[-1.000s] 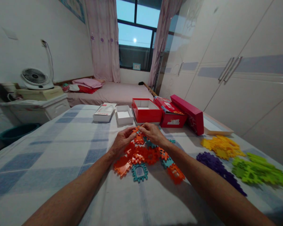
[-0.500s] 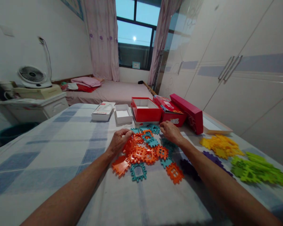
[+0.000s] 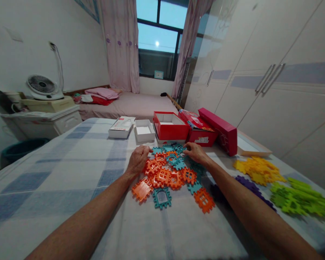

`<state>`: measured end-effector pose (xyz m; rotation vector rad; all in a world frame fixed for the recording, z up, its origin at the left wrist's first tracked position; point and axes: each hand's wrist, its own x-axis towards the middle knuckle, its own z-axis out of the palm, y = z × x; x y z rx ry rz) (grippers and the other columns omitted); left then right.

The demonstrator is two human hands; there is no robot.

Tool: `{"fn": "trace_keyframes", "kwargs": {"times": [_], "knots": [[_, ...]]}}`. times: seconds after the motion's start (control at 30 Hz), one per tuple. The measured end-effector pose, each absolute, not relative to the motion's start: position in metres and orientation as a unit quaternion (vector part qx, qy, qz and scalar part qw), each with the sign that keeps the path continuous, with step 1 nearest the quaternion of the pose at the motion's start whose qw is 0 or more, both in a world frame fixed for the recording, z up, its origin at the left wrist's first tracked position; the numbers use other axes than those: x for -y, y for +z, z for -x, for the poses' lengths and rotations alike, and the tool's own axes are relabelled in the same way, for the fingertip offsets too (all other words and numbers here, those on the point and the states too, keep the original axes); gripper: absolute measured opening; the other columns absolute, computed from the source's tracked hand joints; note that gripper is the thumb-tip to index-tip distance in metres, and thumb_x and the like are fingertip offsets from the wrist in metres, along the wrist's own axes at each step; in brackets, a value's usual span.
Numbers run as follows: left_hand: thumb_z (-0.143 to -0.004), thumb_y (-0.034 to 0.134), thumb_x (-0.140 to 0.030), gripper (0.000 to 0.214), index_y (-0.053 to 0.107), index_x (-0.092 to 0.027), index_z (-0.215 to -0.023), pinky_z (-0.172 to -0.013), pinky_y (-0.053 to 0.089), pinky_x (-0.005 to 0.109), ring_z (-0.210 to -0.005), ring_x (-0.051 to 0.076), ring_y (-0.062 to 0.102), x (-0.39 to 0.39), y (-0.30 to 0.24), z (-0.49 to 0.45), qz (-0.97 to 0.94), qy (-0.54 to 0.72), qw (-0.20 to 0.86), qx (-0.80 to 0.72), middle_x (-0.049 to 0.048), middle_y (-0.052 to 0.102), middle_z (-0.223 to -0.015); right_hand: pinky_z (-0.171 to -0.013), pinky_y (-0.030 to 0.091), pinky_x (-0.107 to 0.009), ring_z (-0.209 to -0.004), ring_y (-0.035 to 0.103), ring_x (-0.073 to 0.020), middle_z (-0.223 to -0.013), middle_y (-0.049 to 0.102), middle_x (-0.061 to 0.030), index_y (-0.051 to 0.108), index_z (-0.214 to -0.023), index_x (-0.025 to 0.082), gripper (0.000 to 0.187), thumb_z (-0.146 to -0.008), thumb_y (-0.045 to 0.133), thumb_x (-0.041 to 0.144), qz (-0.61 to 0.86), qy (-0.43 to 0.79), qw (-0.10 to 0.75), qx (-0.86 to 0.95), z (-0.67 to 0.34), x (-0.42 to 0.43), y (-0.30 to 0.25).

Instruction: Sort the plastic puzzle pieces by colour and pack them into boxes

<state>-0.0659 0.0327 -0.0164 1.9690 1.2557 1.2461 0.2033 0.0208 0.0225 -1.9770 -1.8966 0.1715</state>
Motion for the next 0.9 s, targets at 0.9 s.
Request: {"fn": "trace_keyframes", "kwargs": {"times": [0.9], "knots": [[-0.089,0.034,-0.048,0.045,0.066,-0.016,-0.089,-0.077,0.056,0.035,-0.089,0.020,0.062,-0.037,-0.024,0.064,-0.672,0.480,0.331,-0.457,0.0104,0.064,-0.099,-0.072,0.048,-0.025,-0.085,0.064,-0.0172,-0.093,0.070,-0.0075,0.065,-0.107,0.015,0.031,-0.087,0.044,0.024,0.715,0.100,0.212,0.658,-0.191,-0.028,0.037]]}}
